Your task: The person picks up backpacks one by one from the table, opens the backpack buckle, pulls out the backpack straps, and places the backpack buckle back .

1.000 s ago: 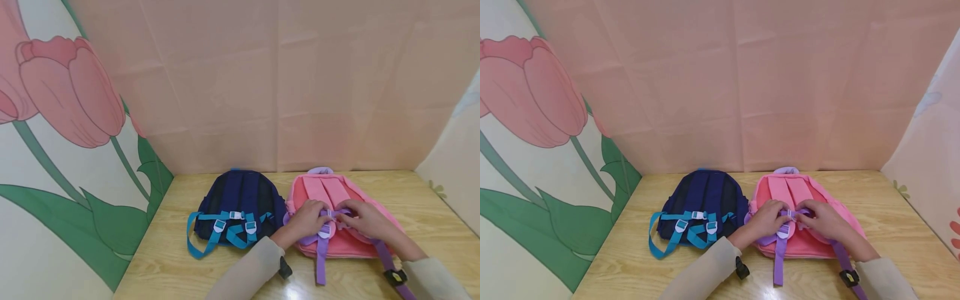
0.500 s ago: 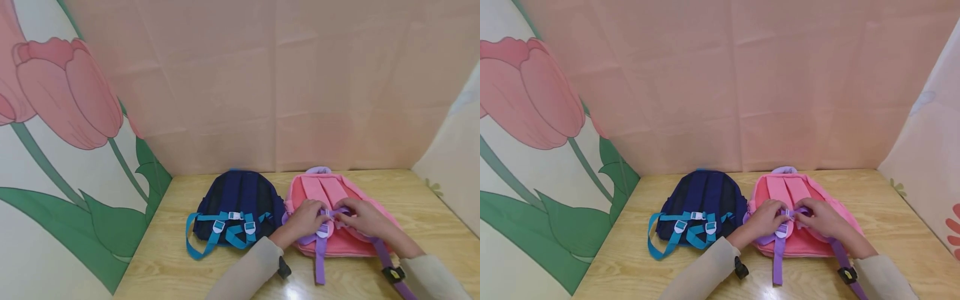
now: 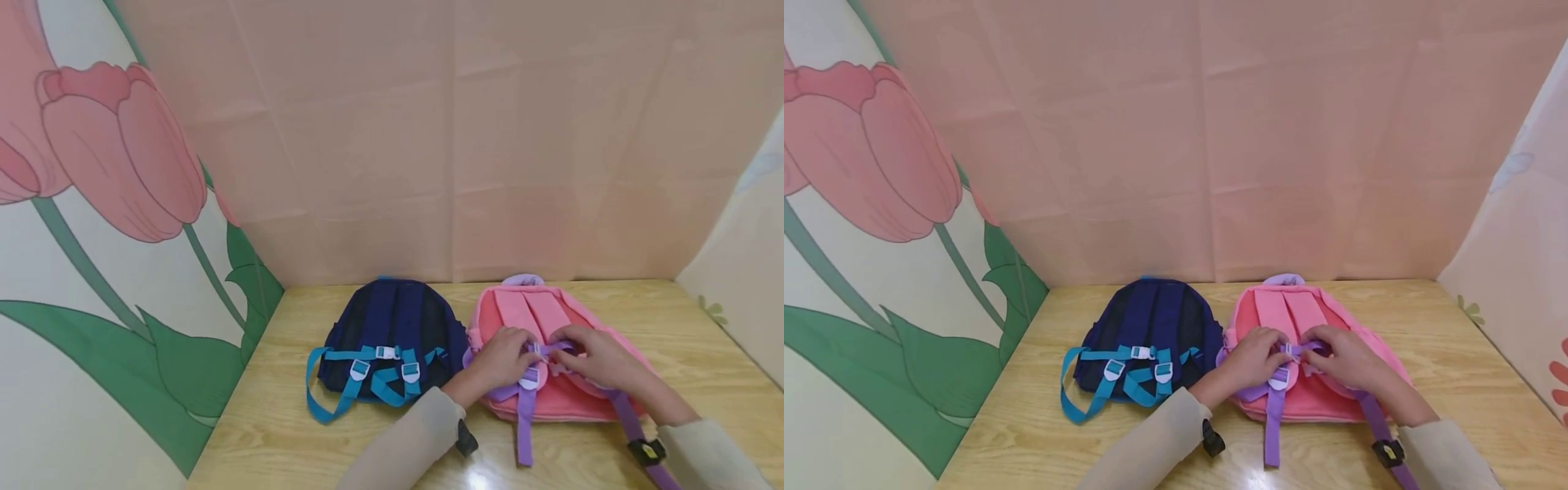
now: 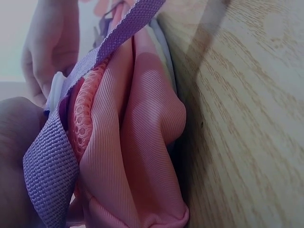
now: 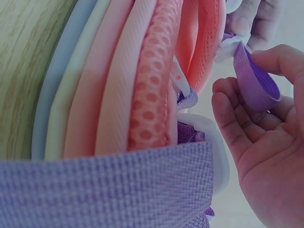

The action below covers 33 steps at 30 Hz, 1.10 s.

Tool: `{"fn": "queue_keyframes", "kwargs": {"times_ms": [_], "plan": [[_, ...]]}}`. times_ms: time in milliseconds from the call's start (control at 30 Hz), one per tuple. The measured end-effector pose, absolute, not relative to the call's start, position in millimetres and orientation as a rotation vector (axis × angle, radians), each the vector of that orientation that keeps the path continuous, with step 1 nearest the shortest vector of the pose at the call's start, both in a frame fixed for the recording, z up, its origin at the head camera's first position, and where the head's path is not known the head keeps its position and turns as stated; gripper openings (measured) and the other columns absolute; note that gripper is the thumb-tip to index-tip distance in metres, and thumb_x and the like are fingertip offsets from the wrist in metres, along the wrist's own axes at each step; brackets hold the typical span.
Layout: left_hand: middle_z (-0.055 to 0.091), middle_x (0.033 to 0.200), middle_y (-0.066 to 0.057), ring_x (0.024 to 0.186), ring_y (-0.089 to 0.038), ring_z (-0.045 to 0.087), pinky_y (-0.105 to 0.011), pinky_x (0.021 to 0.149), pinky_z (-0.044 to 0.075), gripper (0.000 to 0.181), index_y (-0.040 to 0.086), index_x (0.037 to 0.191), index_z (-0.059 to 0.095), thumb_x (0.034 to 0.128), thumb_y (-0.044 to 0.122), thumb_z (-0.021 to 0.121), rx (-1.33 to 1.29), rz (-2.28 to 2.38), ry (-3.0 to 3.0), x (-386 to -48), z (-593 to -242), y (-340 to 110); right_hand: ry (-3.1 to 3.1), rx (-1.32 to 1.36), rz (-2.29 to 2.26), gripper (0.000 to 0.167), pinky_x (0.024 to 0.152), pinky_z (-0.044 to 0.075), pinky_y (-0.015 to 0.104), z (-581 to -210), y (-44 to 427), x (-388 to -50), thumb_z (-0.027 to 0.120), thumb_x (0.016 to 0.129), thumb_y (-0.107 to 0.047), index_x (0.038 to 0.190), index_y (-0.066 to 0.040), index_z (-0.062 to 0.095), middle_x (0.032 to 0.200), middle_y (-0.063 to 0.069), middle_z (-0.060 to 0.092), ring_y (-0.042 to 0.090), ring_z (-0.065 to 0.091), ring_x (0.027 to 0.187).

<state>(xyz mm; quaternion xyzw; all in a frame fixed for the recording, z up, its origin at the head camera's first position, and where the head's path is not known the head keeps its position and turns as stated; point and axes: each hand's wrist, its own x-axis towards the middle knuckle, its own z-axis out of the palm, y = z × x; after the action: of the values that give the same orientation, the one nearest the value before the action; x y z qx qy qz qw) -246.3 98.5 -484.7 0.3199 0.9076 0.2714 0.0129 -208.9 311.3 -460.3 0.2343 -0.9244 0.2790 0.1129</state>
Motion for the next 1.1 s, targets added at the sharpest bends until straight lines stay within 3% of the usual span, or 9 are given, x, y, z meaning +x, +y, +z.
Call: {"fn": "queue_keyframes", "kwargs": {"times_ms": [1100], "plan": [[0.056, 0.100, 0.016, 0.103, 0.001, 0.050, -0.012, 0.089, 0.042, 0.021, 0.026, 0.118, 0.064, 0.0998, 0.038, 0.064, 1.046, 0.830, 2.838, -245.4, -484.1, 100.0, -2.729, 0.680, 0.799, 0.023, 0.068, 0.052, 0.026, -461.9, 311.8, -209.1, 0.080, 0.087, -0.013, 0.107, -0.008, 0.071, 0.095, -0.006, 0.070, -0.003, 0.057, 0.080]]}}
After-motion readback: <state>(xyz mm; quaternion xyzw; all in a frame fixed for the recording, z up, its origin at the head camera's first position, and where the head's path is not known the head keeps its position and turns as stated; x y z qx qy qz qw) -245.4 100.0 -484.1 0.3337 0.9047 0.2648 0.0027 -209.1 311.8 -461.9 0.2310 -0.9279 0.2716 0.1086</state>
